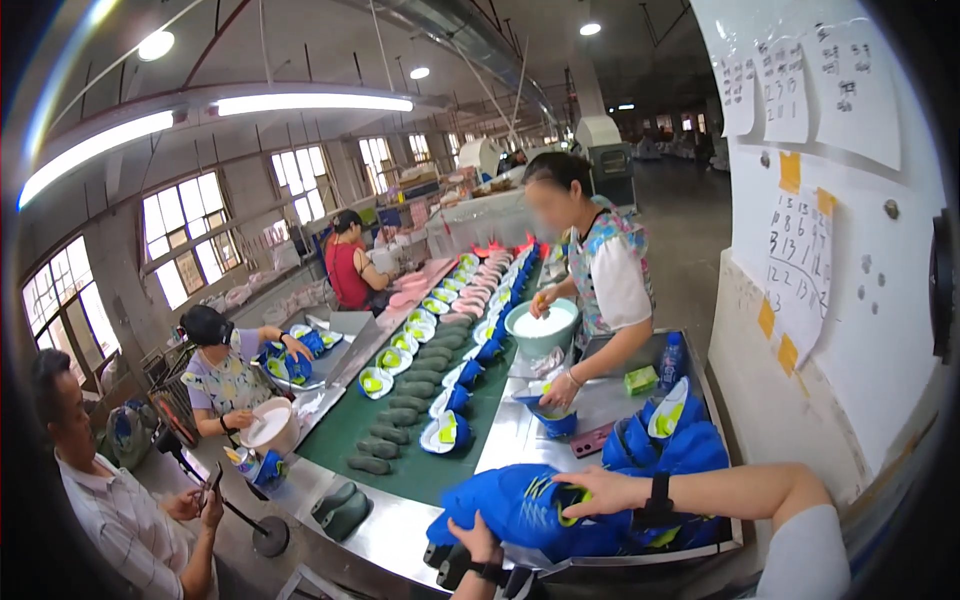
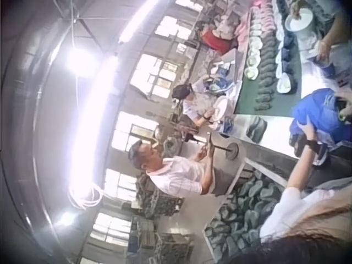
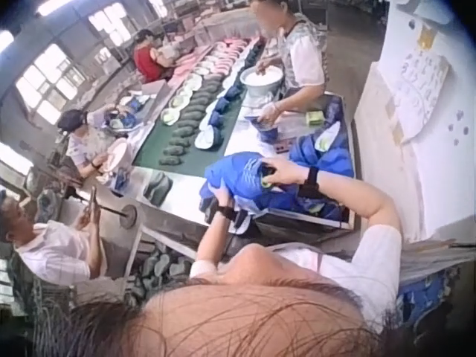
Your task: Organizing shoe uppers and inserting insoles in a shoe factory.
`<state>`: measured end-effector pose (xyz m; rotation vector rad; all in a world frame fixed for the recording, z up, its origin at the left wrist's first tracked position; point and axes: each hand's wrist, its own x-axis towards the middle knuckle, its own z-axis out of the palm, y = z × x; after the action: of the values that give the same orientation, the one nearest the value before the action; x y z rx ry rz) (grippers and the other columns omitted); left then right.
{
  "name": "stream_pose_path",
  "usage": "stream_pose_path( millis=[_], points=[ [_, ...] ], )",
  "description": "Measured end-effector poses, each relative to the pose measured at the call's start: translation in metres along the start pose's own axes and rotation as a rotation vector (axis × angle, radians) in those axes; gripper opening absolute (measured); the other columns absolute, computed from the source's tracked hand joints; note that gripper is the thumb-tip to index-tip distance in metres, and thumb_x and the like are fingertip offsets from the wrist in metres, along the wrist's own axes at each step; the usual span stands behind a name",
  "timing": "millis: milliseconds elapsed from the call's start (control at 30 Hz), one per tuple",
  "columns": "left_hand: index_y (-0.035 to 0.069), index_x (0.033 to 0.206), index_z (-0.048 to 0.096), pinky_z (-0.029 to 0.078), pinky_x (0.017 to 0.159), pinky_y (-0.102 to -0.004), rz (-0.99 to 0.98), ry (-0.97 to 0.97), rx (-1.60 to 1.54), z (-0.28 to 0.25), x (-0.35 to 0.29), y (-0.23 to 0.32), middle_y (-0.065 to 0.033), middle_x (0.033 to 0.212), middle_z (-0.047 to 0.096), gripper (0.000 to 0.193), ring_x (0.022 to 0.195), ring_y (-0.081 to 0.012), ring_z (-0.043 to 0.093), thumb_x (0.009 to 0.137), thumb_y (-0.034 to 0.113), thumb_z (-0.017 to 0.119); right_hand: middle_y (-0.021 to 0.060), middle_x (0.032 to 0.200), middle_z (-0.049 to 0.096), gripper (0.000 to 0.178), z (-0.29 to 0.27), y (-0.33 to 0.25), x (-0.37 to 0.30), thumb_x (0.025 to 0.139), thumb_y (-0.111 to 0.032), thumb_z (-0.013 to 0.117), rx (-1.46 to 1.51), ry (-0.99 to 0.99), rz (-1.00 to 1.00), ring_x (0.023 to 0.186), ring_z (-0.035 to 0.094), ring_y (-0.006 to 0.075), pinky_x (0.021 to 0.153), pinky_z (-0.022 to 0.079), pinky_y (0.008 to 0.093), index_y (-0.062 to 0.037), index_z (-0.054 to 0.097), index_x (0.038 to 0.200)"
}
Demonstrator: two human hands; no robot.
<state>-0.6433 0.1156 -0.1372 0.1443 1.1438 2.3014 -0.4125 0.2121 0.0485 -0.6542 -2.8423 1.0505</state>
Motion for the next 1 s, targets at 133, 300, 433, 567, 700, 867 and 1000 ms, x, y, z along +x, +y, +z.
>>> stream_pose_path(
  millis=[133,300,433,567,700,867,1000],
  points=[
    [0.015,0.136,0.011,0.043,0.089,-0.0404,0.078,0.023,0.332,0.056,0.032,-0.024,-0.0156,0.129,0.033,0.068,0.110,-0.0272,0.044,0.083,0.001,0.051,0.0324,0.111,0.040,0.071,-0.013,0.032,0.013,0.074,-0.041,0.062,-0.134,0.034,0.103,0.102,0.046,0.0428,0.087,0.041,0.0385,-0.0212,0.029,0.134],
    [0.015,0.138,0.010,0.044,0.087,-0.0385,0.061,-0.191,0.143,0.082,0.100,-0.057,-0.0179,0.132,0.031,0.078,0.111,-0.0282,0.045,0.078,0.003,0.059,0.0443,0.118,0.026,0.076,-0.022,0.032,0.008,0.078,-0.035,0.059,-0.269,0.041,0.065,0.088,0.051,0.0520,0.083,0.044,0.0439,-0.0197,0.016,0.138],
    [0.017,0.139,0.006,0.045,0.088,-0.0404,-0.154,-0.428,0.042,0.113,0.134,-0.076,-0.0186,0.134,0.029,0.079,0.114,-0.0284,0.043,0.080,0.004,0.058,0.0500,0.121,0.016,0.072,-0.030,0.037,0.012,0.080,-0.025,0.057,-0.437,0.032,0.032,0.076,0.057,0.0484,0.069,0.050,0.0424,-0.0218,0.014,0.138],
    [0.020,0.140,-0.002,0.047,0.085,-0.0416,-0.323,-0.639,0.555,0.080,0.178,-0.122,-0.0164,0.139,0.024,0.090,0.115,-0.0329,0.042,0.078,0.018,0.064,0.0388,0.104,0.044,0.058,-0.005,0.075,0.052,0.078,-0.021,0.055,-0.548,-0.053,-0.003,0.070,0.059,0.0416,0.057,0.051,0.0395,-0.0217,0.034,0.132],
    [0.014,0.139,0.009,0.048,0.081,-0.0363,-0.210,-0.826,1.667,0.066,0.186,-0.155,-0.0226,0.115,0.052,0.088,0.107,-0.0303,0.052,0.073,0.025,0.065,0.0307,0.109,0.048,0.045,0.039,0.123,0.065,0.081,-0.032,0.049,-0.601,-0.130,0.240,0.084,0.060,0.0360,0.069,0.050,0.0413,-0.0318,0.043,0.126],
    [0.009,0.104,0.056,0.047,0.075,-0.0428,0.245,-0.421,1.735,0.118,0.169,-0.097,-0.0165,0.091,0.063,0.026,0.087,-0.0342,0.060,0.081,0.013,0.044,0.0149,0.104,0.057,0.041,0.028,0.130,0.094,0.085,-0.040,0.043,-0.556,-0.312,0.229,0.103,0.049,0.0350,0.077,0.047,0.0436,-0.0325,0.043,0.126],
    [0.007,0.111,0.051,0.042,0.085,-0.0431,0.691,-0.556,1.250,0.139,0.101,-0.045,-0.0197,0.112,0.054,0.035,0.107,-0.0351,0.049,0.081,0.023,0.050,0.0179,0.108,0.057,0.042,0.038,0.142,0.101,0.085,-0.039,0.043,-0.446,-0.353,0.190,0.105,0.047,0.0375,0.085,0.043,0.0440,-0.0295,0.043,0.126]
  ],
)
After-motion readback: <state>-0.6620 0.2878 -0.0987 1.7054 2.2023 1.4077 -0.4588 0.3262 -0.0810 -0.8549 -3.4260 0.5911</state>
